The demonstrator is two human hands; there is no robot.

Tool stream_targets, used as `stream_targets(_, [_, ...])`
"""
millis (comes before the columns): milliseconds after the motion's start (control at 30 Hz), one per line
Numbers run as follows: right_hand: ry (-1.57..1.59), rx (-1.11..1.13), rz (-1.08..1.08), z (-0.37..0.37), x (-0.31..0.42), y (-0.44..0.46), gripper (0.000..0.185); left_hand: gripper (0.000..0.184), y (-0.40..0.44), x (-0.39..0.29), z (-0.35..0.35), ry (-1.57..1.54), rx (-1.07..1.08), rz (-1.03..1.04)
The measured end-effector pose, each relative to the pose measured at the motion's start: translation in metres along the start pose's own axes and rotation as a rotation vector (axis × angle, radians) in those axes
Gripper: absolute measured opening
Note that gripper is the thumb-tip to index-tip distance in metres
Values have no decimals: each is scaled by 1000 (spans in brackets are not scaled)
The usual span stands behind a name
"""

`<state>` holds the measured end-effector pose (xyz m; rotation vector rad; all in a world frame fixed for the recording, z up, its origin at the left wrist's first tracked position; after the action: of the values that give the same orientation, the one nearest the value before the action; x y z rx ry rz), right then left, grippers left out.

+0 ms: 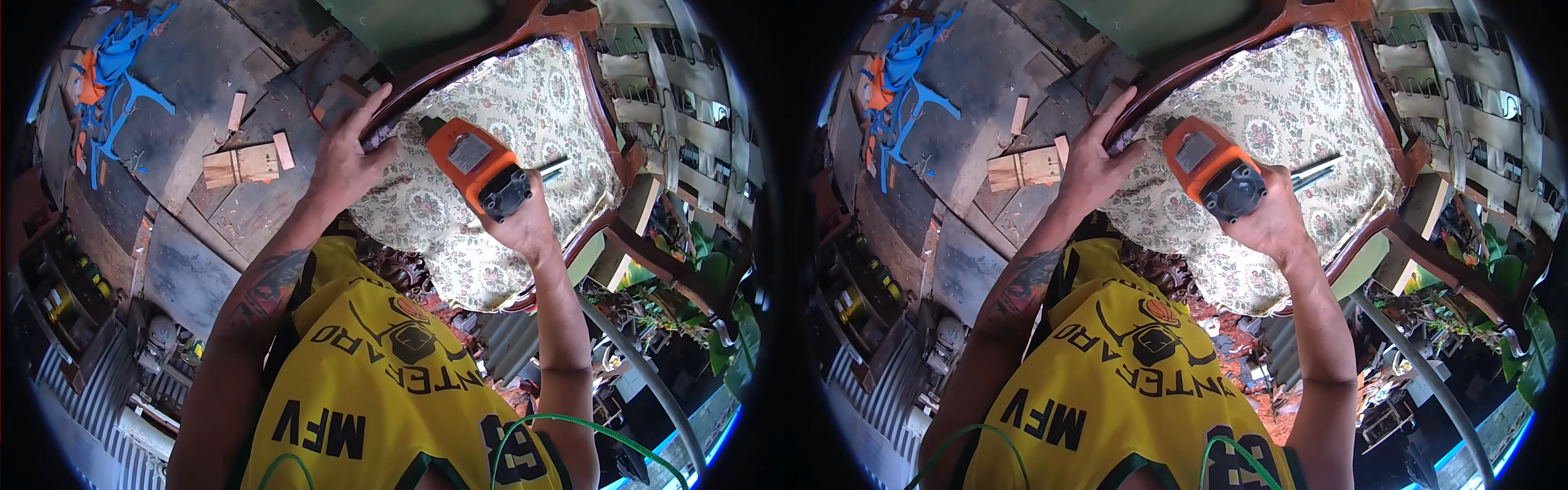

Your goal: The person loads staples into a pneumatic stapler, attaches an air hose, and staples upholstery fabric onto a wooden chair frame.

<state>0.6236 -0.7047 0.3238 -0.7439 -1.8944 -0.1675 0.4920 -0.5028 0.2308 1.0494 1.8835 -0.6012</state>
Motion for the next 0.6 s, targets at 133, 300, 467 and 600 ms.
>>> stream_targets(133, [-196,91,-88,6,6,-2,27,69,-1,4,7,-102,-76,-7])
stream_targets(300, [-116,75,-112,14,3,-2,26,67,-2,7,9,-115,-42,-29])
stream_targets(467, [-117,88,-67,16,-4,-2,26,66,-1,4,2,-87,42,-62])
stream_targets(600, [-167,142,86,15,-1,-5,23,66,-1,4,0,-177,70,-37])
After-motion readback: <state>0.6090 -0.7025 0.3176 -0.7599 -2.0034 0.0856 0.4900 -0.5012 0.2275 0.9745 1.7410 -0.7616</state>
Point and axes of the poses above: each hand's wrist, its own y-axis towards the middle knuckle, its own z-axis out of the palm, x = y × z, the point moved 2 cm from there along y, towards the middle knuckle, and after that the axes turned 14 degrees about y, right-handed, at the moved point
